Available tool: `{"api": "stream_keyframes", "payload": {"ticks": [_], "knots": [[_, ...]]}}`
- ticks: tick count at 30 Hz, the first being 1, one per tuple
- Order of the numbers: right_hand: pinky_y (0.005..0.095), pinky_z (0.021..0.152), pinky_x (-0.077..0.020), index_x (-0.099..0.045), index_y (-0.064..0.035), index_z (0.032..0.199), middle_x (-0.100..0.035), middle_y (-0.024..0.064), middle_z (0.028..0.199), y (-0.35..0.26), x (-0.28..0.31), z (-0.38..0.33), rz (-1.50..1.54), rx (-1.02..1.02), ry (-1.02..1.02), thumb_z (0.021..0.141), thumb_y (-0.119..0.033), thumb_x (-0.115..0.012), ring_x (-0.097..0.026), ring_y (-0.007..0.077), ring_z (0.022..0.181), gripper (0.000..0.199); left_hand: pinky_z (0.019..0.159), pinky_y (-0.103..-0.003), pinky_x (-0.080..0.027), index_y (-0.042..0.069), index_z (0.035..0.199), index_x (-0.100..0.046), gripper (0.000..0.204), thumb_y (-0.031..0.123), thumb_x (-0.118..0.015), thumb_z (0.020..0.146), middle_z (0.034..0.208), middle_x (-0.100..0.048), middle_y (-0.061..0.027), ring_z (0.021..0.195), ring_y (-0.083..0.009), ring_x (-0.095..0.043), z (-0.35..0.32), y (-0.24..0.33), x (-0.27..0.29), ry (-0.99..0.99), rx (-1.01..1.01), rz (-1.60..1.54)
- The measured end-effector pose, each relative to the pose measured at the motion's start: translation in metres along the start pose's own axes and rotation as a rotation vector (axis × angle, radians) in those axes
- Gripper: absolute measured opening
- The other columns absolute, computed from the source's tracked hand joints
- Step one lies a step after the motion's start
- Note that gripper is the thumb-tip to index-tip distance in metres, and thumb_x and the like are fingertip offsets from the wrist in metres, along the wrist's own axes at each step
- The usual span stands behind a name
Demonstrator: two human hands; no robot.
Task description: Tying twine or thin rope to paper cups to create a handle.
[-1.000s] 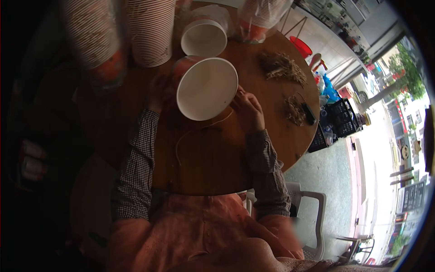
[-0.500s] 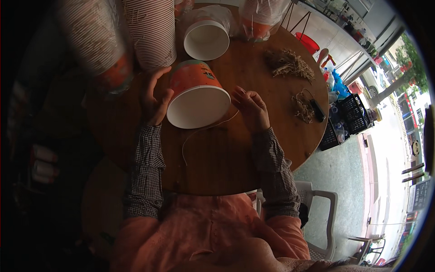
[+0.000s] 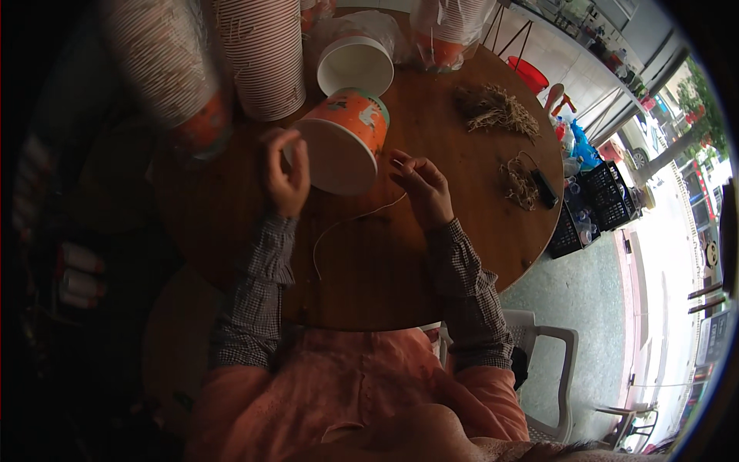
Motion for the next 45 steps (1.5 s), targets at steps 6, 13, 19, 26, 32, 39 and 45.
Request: {"api": "stream_keyframes", "payload": {"ticks": [6, 13, 19, 26, 32, 39, 45], "knots": [[0.0332, 0.092, -0.0454, -0.060, -0.0068, 0.092, -0.055, 0.0115, 0.125, 0.003, -0.005, -0.002, -0.037, 0.006, 0.041, 0.091, -0.008, -0.058, -0.055, 0.0195, 0.112, 0.003, 0.078, -0.034, -0.048, 0.000, 0.114, -0.047, 0.051, 0.024, -0.075, 0.079, 0.095, -0.060, -0.0097, 0.087, -0.0188, -0.059, -0.043, 0.005, -0.042, -0.319, 0.235, -0.138], [0.0307, 0.095, -0.0426, -0.060, -0.0039, 0.088, -0.058, 0.0114, 0.120, 0.006, -0.014, -0.006, -0.173, -0.015, -0.045, 0.088, -0.004, -0.060, -0.055, 0.0161, 0.108, 0.001, 0.073, -0.032, -0.049, -0.002, 0.115, -0.045, 0.052, 0.031, -0.069, 0.084, 0.095, -0.061, -0.0137, 0.086, -0.0221, -0.060, -0.036, -0.012, -0.054, -0.218, 0.345, -0.152], [0.0287, 0.092, -0.0445, -0.060, -0.0024, 0.091, -0.059, 0.0103, 0.117, 0.006, -0.021, -0.006, -0.205, 0.075, -0.023, 0.088, -0.002, -0.059, -0.056, 0.0156, 0.106, 0.003, 0.064, -0.033, -0.049, -0.001, 0.111, -0.051, 0.038, 0.029, -0.061, 0.089, 0.087, -0.063, -0.0153, 0.078, -0.0221, -0.063, -0.041, -0.028, -0.048, -0.525, 0.586, -0.010], [0.0245, 0.088, -0.0448, -0.059, 0.0014, 0.094, -0.062, 0.0084, 0.111, 0.007, -0.020, -0.007, -0.376, 0.180, 0.072, 0.087, 0.000, -0.060, -0.056, 0.0099, 0.101, 0.007, 0.063, -0.028, -0.050, 0.000, 0.112, -0.054, 0.028, 0.019, -0.059, 0.091, 0.087, -0.063, -0.0146, 0.076, -0.0184, -0.065, -0.048, -0.006, -0.054, -0.364, 0.283, -0.078], [0.0264, 0.085, -0.0490, -0.059, 0.0033, 0.096, -0.061, 0.0085, 0.108, 0.013, -0.027, -0.006, -0.529, 0.251, 0.216, 0.087, -0.001, -0.060, -0.058, 0.0124, 0.100, 0.011, 0.073, -0.027, -0.051, -0.002, 0.112, -0.054, 0.027, 0.008, -0.061, 0.088, 0.093, -0.065, -0.0107, 0.086, -0.0167, -0.065, -0.054, -0.006, -0.056, -0.348, 0.235, -0.231], [0.0280, 0.082, -0.0525, -0.061, 0.0032, 0.094, -0.059, 0.0116, 0.112, 0.010, -0.027, -0.006, -0.662, 0.310, 0.255, 0.085, -0.003, -0.063, -0.060, 0.0161, 0.100, 0.011, 0.074, -0.028, -0.053, -0.003, 0.113, -0.055, 0.029, 0.005, -0.062, 0.086, 0.094, -0.066, -0.0129, 0.086, -0.0177, -0.066, -0.053, 0.006, -0.055, -0.386, 0.177, -0.144], [0.0282, 0.080, -0.0537, -0.062, 0.0021, 0.093, -0.057, 0.0106, 0.112, 0.010, -0.028, -0.007, -0.688, 0.303, 0.260, 0.083, -0.004, -0.064, -0.060, 0.0172, 0.099, 0.012, 0.073, -0.029, -0.054, -0.004, 0.112, -0.055, 0.029, 0.004, -0.063, 0.085, 0.094, -0.066, -0.0148, 0.086, -0.0201, -0.067, -0.050, 0.010, -0.054, -0.399, 0.169, -0.148]]}}
Point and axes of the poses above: each hand's wrist, its own z-axis towards the middle knuckle, its own x-axis out of the back of the hand, y = z × x, the point moved 1 cm from there along z, towards the middle knuckle
